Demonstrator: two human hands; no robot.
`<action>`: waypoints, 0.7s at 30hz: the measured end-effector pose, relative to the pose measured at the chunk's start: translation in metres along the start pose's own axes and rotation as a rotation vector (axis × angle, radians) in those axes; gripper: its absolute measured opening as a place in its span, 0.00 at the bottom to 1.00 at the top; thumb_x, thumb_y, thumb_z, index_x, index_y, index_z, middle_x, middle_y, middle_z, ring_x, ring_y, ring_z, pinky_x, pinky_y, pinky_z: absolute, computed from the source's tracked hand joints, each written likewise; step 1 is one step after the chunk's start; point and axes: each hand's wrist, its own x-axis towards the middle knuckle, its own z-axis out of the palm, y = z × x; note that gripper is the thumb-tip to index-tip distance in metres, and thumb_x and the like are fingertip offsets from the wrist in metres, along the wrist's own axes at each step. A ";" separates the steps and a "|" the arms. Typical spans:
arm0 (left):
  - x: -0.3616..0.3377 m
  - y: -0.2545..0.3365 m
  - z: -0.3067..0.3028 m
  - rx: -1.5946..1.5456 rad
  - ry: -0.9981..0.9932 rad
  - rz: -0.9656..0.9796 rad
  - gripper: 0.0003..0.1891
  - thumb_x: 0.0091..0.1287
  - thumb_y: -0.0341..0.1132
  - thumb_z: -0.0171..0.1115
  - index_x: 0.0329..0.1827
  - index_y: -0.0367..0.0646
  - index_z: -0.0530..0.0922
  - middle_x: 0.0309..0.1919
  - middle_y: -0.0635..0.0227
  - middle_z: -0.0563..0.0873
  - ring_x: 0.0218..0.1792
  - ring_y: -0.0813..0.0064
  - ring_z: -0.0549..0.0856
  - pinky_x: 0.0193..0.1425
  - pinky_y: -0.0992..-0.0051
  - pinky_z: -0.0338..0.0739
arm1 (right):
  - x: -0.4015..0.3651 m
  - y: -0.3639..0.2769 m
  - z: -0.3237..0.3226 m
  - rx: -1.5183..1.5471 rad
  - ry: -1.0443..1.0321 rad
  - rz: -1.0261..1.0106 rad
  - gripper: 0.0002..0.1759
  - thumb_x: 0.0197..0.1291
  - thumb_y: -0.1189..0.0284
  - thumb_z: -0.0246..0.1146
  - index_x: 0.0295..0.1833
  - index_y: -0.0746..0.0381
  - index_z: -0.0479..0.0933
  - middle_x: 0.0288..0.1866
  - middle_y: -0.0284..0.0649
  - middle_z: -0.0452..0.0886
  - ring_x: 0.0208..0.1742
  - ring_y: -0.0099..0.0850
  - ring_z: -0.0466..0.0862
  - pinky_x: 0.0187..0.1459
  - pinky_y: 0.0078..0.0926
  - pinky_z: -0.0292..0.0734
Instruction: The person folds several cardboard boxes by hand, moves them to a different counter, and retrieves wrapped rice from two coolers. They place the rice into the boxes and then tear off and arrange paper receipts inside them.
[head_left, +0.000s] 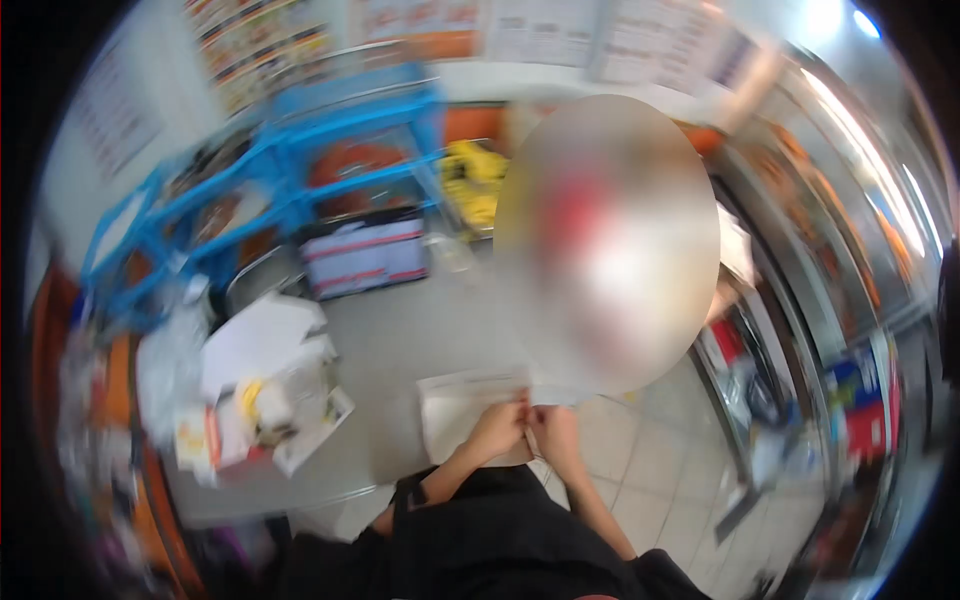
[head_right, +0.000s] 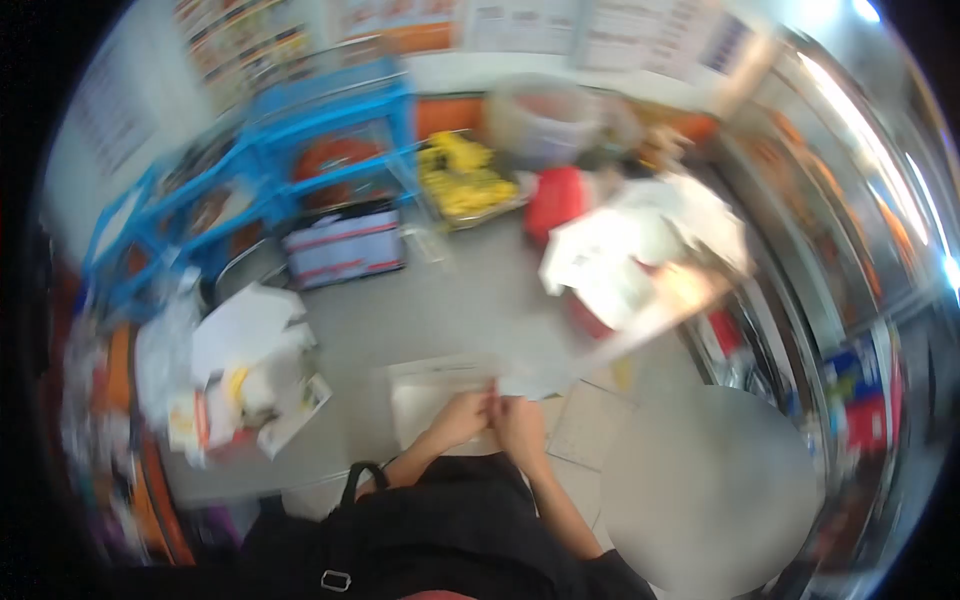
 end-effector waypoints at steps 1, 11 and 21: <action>-0.001 0.000 0.000 -0.023 -0.048 -0.027 0.11 0.60 0.30 0.57 0.43 0.38 0.81 0.37 0.45 0.84 0.43 0.44 0.82 0.45 0.55 0.76 | -0.012 0.001 0.005 0.045 0.027 0.107 0.15 0.61 0.67 0.59 0.28 0.65 0.83 0.21 0.52 0.79 0.24 0.49 0.82 0.28 0.39 0.74; -0.034 0.093 0.043 -0.105 -0.447 -0.058 0.18 0.70 0.35 0.57 0.57 0.31 0.76 0.50 0.57 0.83 0.48 0.67 0.83 0.50 0.69 0.78 | -0.108 0.005 -0.020 0.045 0.310 0.555 0.07 0.52 0.75 0.59 0.34 0.67 0.80 0.33 0.51 0.82 0.37 0.47 0.83 0.32 0.41 0.81; 0.008 0.080 0.092 0.388 -0.739 0.340 0.14 0.70 0.34 0.55 0.45 0.27 0.80 0.24 0.55 0.85 0.22 0.73 0.86 0.23 0.73 0.80 | -0.167 0.025 -0.046 0.011 1.092 0.339 0.19 0.59 0.67 0.62 0.53 0.66 0.74 0.54 0.51 0.74 0.55 0.48 0.75 0.55 0.39 0.72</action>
